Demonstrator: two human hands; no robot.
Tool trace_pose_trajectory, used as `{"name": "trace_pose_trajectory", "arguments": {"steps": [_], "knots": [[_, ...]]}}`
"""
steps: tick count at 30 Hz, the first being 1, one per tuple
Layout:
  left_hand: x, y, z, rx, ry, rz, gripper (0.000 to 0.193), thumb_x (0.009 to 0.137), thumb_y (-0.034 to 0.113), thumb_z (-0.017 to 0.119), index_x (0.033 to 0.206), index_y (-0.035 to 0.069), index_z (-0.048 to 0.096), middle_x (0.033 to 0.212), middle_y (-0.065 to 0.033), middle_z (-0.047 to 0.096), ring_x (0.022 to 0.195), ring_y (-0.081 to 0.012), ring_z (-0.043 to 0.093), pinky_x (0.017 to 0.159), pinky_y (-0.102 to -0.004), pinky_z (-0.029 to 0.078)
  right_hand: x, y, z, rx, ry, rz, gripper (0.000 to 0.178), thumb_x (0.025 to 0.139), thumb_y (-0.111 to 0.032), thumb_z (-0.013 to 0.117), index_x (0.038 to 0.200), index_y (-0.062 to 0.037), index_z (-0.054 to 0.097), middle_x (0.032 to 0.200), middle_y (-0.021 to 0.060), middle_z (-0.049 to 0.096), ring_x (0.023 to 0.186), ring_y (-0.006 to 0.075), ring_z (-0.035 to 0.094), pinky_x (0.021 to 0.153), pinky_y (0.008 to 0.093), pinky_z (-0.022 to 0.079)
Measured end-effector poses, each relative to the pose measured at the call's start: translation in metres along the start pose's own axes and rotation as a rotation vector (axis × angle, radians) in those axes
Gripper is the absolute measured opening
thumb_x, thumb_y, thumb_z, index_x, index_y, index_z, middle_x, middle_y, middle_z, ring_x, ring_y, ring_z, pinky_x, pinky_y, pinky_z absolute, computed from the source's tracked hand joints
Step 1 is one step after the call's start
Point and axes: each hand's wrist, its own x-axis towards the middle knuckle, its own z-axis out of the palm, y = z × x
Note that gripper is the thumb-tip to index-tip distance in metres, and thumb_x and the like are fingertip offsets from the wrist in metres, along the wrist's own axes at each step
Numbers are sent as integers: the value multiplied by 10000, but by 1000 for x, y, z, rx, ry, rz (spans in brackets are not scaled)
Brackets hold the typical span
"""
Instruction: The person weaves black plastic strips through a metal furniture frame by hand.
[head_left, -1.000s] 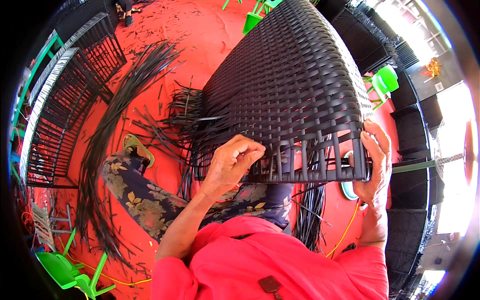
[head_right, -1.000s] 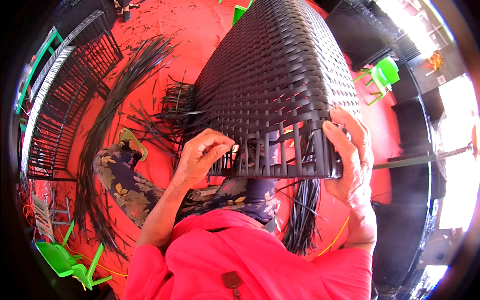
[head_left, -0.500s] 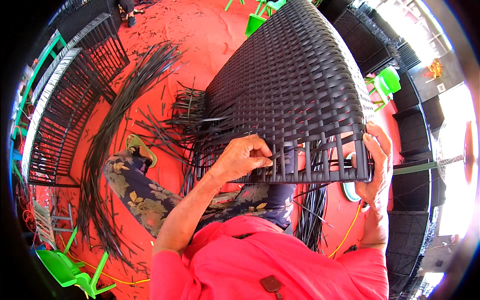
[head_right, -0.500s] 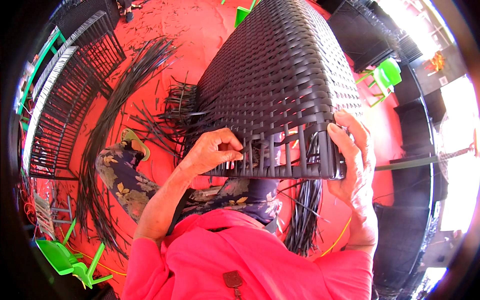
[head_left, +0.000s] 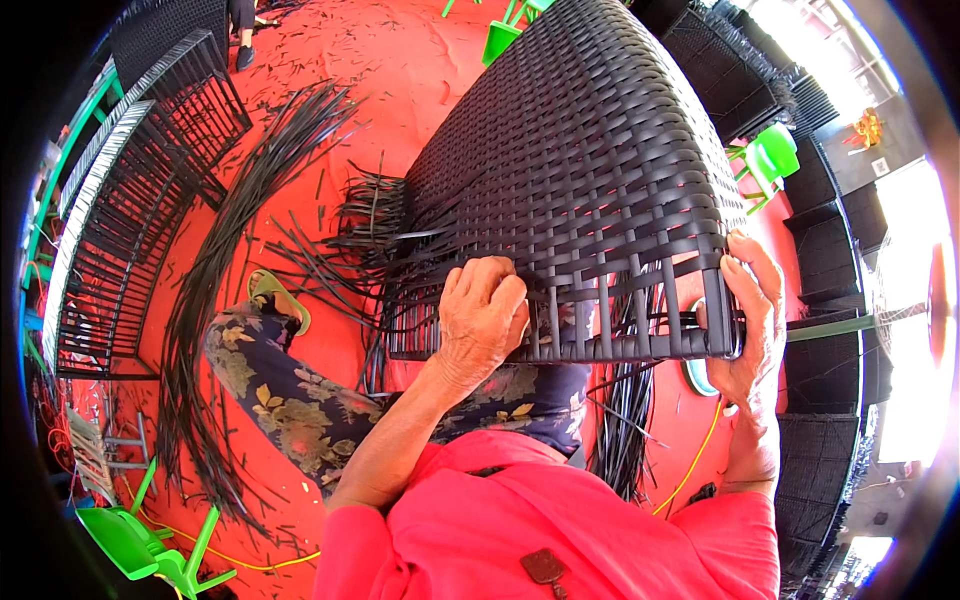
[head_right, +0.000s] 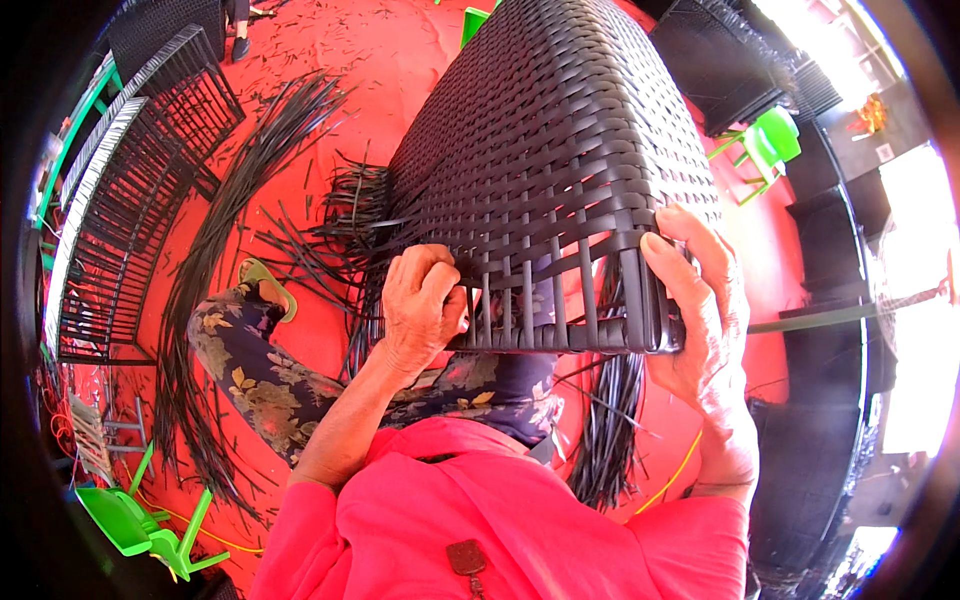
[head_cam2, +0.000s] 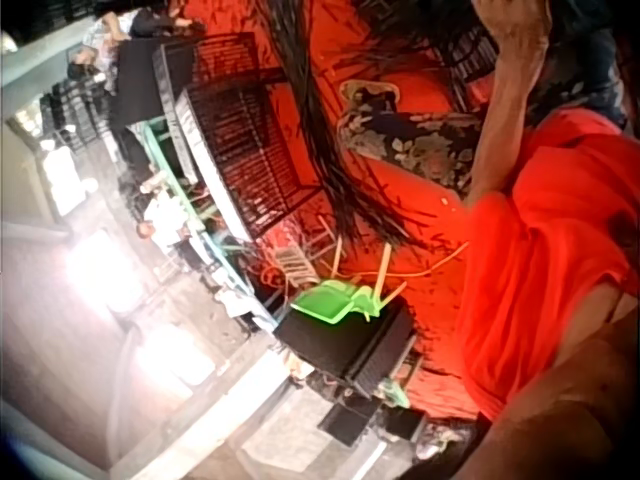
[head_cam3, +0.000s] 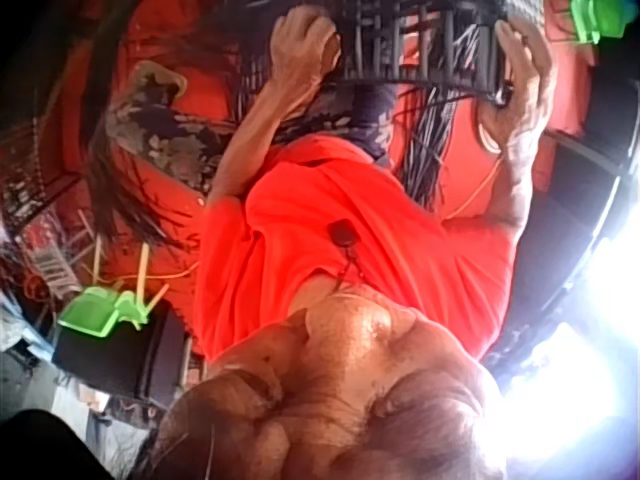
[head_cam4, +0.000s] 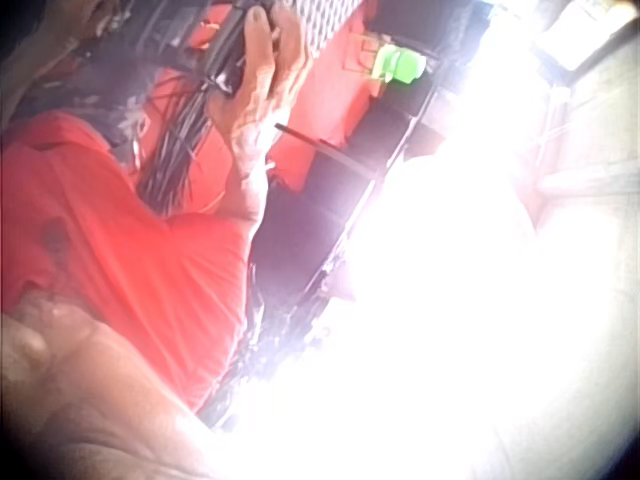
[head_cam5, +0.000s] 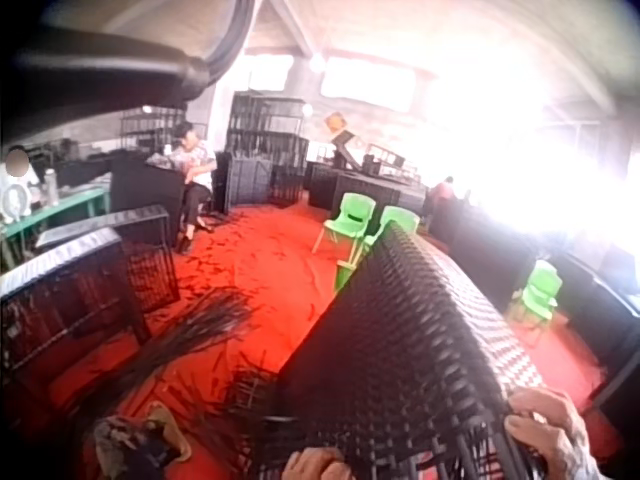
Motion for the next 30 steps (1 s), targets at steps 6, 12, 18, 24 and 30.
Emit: {"name": "trace_pose_trajectory", "arguments": {"steps": [6, 12, 18, 24, 30], "knots": [[-12, 6, -12, -74, -129, 133, 166, 634, 6, 599, 734, 66, 480, 803, -71, 520, 663, -253, 510, 603, -348, 393, -4, 1, -1, -36, 2, 16, 396, 789, -26, 607, 1161, -50, 472, 1199, 209, 476, 1097, 354, 506, 905, 410, 427], [-13, -3, -20, -515, -291, -550, 153, 732, 44, 631, 839, 32, 523, 801, -73, 519, 751, -235, 552, 646, -329, 443, -8, 6, 2, 5, 9, 17, 400, 797, -42, 609, 1170, -41, 464, 1208, 208, 470, 1111, 354, 495, 925, 409, 409], [-61, -22, -30, -567, -495, -561, 268, 778, 113, 662, 1032, 58, 594, 934, -40, 576, 793, -108, 537, 624, -220, 416, -15, 13, 3, -14, 87, 4, 572, 618, 58, 666, 1153, -40, 489, 1169, 198, 497, 1075, 357, 511, 894, 418, 430], [-61, -23, -17, -567, -431, -480, 210, 770, 29, 636, 977, 56, 609, 822, -61, 529, 698, -165, 531, 597, -260, 435, -14, 12, 2, -29, 70, 9, 553, 648, 22, 665, 1163, -33, 472, 1167, 204, 495, 1078, 359, 508, 911, 422, 418], [-46, -14, -11, 5, -253, -60, 125, 714, 45, 637, 829, 47, 587, 804, -52, 500, 730, -207, 514, 633, -325, 400, -13, 11, 3, -52, 68, 3, 520, 682, -8, 668, 1161, -31, 468, 1161, 206, 497, 1080, 358, 508, 916, 424, 417]]}}
